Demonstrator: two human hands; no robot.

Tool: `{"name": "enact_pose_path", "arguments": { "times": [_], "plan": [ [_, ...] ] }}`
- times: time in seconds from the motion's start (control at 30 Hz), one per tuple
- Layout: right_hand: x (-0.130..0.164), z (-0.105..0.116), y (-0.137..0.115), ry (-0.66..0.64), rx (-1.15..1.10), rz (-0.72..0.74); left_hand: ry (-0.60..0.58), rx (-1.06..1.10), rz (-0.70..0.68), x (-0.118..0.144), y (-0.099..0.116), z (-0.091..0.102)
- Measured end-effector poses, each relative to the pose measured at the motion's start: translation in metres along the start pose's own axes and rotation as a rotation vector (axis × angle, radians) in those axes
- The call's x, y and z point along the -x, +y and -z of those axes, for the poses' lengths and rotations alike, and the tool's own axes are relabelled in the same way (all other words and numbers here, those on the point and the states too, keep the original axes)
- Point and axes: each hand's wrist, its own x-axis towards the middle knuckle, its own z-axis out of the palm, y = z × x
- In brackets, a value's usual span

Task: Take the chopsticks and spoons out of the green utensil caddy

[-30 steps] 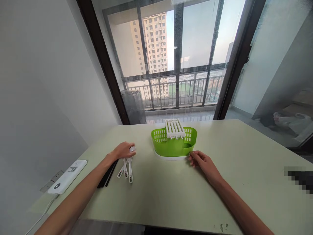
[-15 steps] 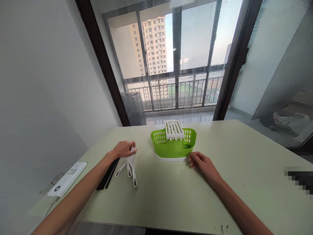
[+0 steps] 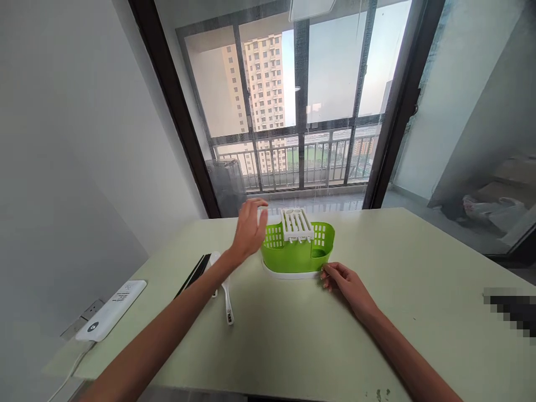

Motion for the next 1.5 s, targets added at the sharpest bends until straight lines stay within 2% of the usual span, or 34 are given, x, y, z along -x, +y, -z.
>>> {"name": "enact_pose_path", "arguments": {
  "times": [0.1, 0.2, 0.27, 0.37, 0.6, 0.73, 1.0, 1.13, 1.3, 1.5],
  "plan": [
    [0.001, 0.000, -0.001, -0.001, 0.002, 0.011, -0.030, -0.040, -0.085, -0.005, 0.054, -0.013],
    [0.002, 0.000, -0.004, -0.003, -0.024, 0.007, -0.183, -0.117, -0.219, 0.000, 0.088, -0.027],
    [0.003, 0.000, -0.006, -0.003, -0.053, -0.005, -0.249, -0.183, -0.274, 0.005, 0.096, -0.038],
    [0.002, 0.003, -0.007, -0.006, -0.137, -0.029, -0.303, -0.282, -0.296, 0.010, 0.091, -0.052],
    [-0.002, 0.009, -0.008, -0.001, -0.516, -0.145, -0.304, -0.330, -0.301, 0.003, 0.051, -0.058],
    [0.001, 0.006, -0.014, -0.070, -0.661, -0.160, -0.292, -0.409, -0.212, 0.000, 0.016, -0.052],
    [0.004, 0.006, -0.021, -0.094, -0.746, -0.193, -0.232, -0.525, 0.085, 0.005, -0.078, -0.011],
    [0.006, 0.005, -0.023, -0.100, -0.715, -0.196, -0.199, -0.527, 0.166, 0.010, -0.116, 0.012],
    [0.006, 0.005, -0.023, -0.102, -0.709, -0.198, -0.203, -0.557, 0.202, 0.015, -0.146, 0.033],
    [0.006, 0.005, -0.021, -0.097, -0.733, -0.211, -0.198, -0.581, 0.215, 0.020, -0.168, 0.050]
  ]
}}
